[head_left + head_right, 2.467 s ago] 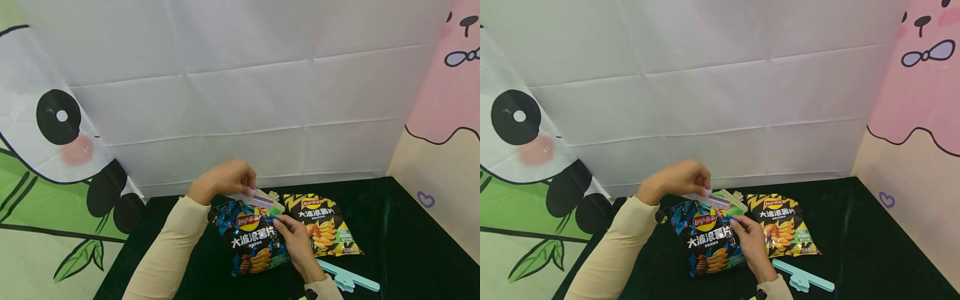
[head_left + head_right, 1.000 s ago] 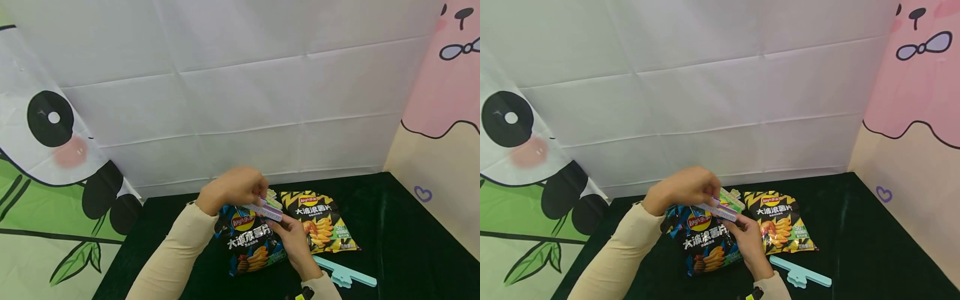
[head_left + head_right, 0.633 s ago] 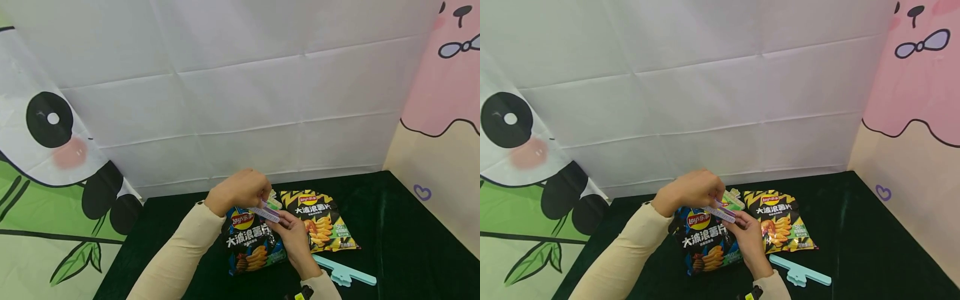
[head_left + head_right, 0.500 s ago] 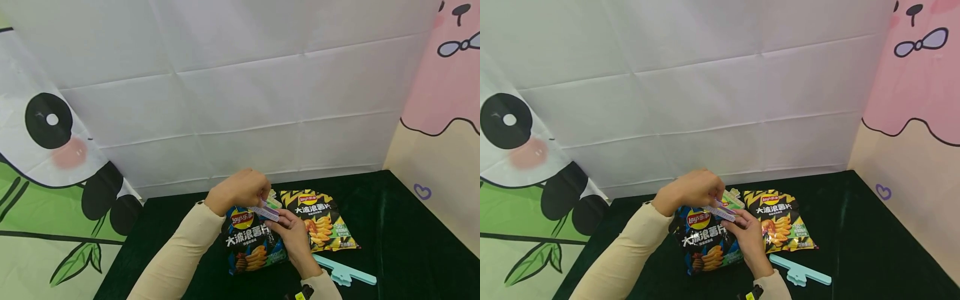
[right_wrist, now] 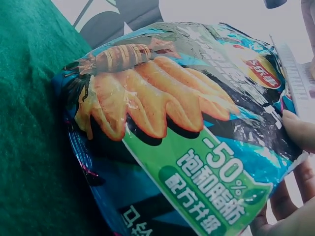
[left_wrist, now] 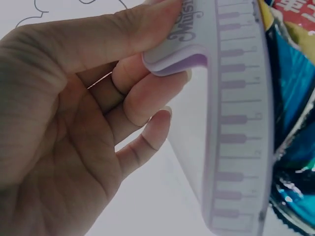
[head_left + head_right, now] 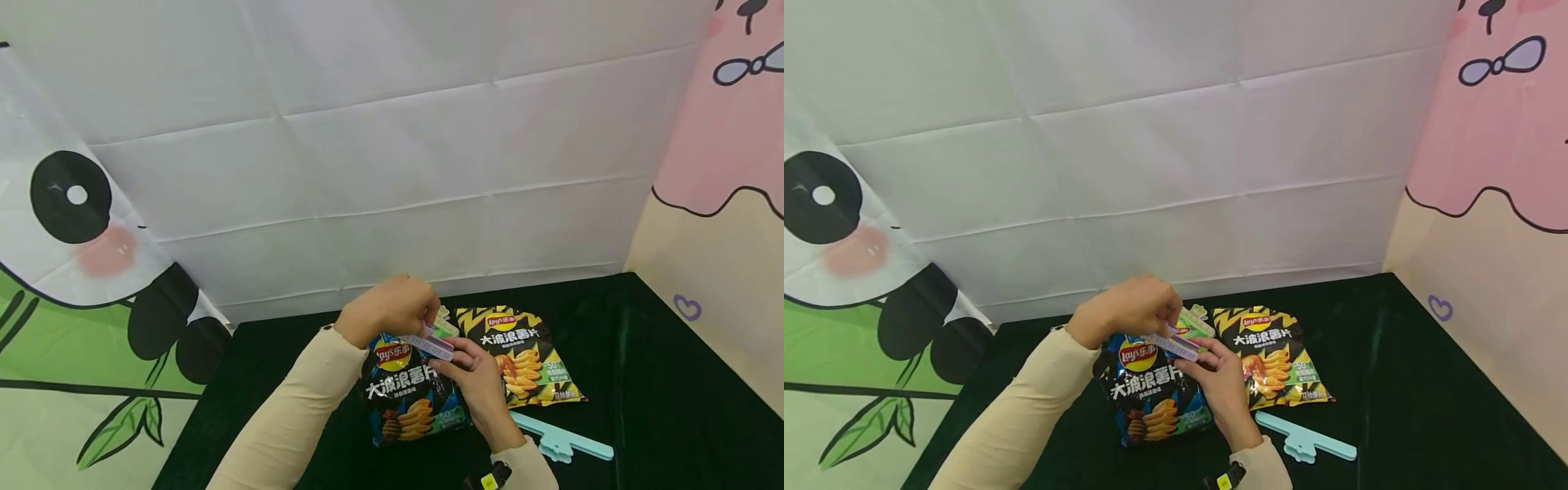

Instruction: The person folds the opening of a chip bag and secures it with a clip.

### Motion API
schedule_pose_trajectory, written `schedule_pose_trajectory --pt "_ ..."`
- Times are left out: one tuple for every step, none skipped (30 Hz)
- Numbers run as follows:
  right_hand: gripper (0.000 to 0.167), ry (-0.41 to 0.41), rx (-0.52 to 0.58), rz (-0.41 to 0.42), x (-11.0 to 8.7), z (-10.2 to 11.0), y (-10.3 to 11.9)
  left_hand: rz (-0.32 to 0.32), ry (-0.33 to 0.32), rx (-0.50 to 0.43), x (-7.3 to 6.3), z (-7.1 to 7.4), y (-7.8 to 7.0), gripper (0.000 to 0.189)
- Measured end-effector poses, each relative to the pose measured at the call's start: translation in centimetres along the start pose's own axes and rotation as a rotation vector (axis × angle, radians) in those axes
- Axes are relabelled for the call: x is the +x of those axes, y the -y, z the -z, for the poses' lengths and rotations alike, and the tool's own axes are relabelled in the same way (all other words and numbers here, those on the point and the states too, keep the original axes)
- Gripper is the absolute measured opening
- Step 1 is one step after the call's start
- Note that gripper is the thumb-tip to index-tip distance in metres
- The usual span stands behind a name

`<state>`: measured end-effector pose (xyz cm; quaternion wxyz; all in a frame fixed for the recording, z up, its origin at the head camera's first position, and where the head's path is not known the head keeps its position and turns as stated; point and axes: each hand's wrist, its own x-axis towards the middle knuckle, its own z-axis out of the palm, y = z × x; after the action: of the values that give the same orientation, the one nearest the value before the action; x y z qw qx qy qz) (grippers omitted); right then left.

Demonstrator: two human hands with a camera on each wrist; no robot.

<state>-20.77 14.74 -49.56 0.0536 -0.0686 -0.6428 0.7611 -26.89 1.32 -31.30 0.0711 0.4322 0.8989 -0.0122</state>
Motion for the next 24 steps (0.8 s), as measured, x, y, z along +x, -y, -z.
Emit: schedule_pose_trajectory --pt "0.041 0.003 0.000 0.000 0.0 0.0 0.0 0.002 0.001 -0.001 0.0 -0.1 0.1 0.009" --pt "0.041 0.006 0.001 -0.003 0.0 0.0 0.1 0.004 0.004 -0.003 0.1 -0.1 0.2 0.010" --pt "0.041 0.009 0.003 -0.007 0.0 0.0 0.1 0.004 0.004 -0.006 0.1 -0.2 0.3 0.010" --pt "0.041 0.014 0.004 -0.013 0.1 0.0 0.2 0.004 0.007 -0.011 0.1 -0.2 0.3 0.010" --pt "0.040 0.021 0.008 -0.019 0.1 0.0 0.2 0.003 0.008 -0.016 0.0 -0.3 0.4 0.010" --pt "0.039 0.027 0.008 -0.025 0.1 0.0 0.3 0.004 0.010 -0.021 0.0 -0.4 0.5 0.010" --pt "0.039 0.034 0.005 -0.032 0.1 0.0 0.4 0.004 0.010 -0.027 0.0 -0.5 0.6 0.010" --pt "0.038 0.040 -0.003 -0.038 0.1 0.0 0.5 0.004 0.011 -0.034 -0.1 -0.6 0.7 0.010" --pt "0.037 0.048 -0.013 -0.042 0.1 0.0 0.5 0.004 0.011 -0.044 -0.2 -0.6 0.8 0.010" --pt "0.037 0.056 -0.022 -0.046 0.1 0.0 0.6 0.004 0.013 -0.051 -0.2 -0.7 0.8 0.010" --pt "0.037 0.065 -0.032 -0.049 0.1 0.0 0.6 0.003 0.012 -0.057 -0.2 -0.8 0.9 0.009" --pt "0.038 0.079 -0.040 -0.054 0.1 0.1 0.7 0.001 0.013 -0.065 -0.3 -0.8 0.9 0.009" --pt "0.040 0.096 -0.045 -0.058 0.1 0.1 0.7 -0.001 0.012 -0.072 -0.3 -0.8 1.0 0.009" --pt "0.042 0.114 -0.049 -0.063 0.1 0.1 0.6 -0.003 0.014 -0.079 -0.3 -0.9 1.0 0.009" --pt "0.045 0.132 -0.051 -0.066 0.1 0.2 0.6 -0.004 0.015 -0.086 -0.2 -0.9 1.0 0.009" --pt "0.047 0.149 -0.054 -0.070 0.0 0.2 0.5 -0.006 0.015 -0.087 -0.2 -0.9 0.9 0.009" --pt "0.049 0.164 -0.057 -0.073 0.0 0.3 0.4 -0.009 0.015 -0.093 -0.2 -1.0 0.9 0.009" --pt "0.051 0.175 -0.060 -0.075 0.0 0.3 0.3 -0.012 0.015 -0.096 -0.1 -1.0 0.9 0.009" --pt "0.053 0.181 -0.064 -0.075 0.0 0.3 0.2 -0.013 0.016 -0.096 -0.1 -1.0 0.8 0.009" --pt "0.054 0.185 -0.067 -0.076 0.0 0.3 0.1 -0.014 0.018 -0.095 0.0 -1.1 0.7 0.009" --pt "0.055 0.188 -0.072 -0.069 0.0 0.3 0.0 -0.014 0.019 -0.096 0.1 -1.1 0.7 0.010" --pt "0.055 0.189 -0.069 -0.069 0.0 0.3 -0.1 -0.014 0.021 -0.095 0.2 -1.2 0.6 0.010" --pt "0.055 0.190 -0.065 -0.070 0.1 0.3 -0.2 -0.012 0.024 -0.098 0.3 -1.2 0.6 0.010" --pt "0.055 0.192 -0.062 -0.068 0.1 0.3 -0.3 -0.010 0.027 -0.097 0.3 -1.3 0.5 0.010"
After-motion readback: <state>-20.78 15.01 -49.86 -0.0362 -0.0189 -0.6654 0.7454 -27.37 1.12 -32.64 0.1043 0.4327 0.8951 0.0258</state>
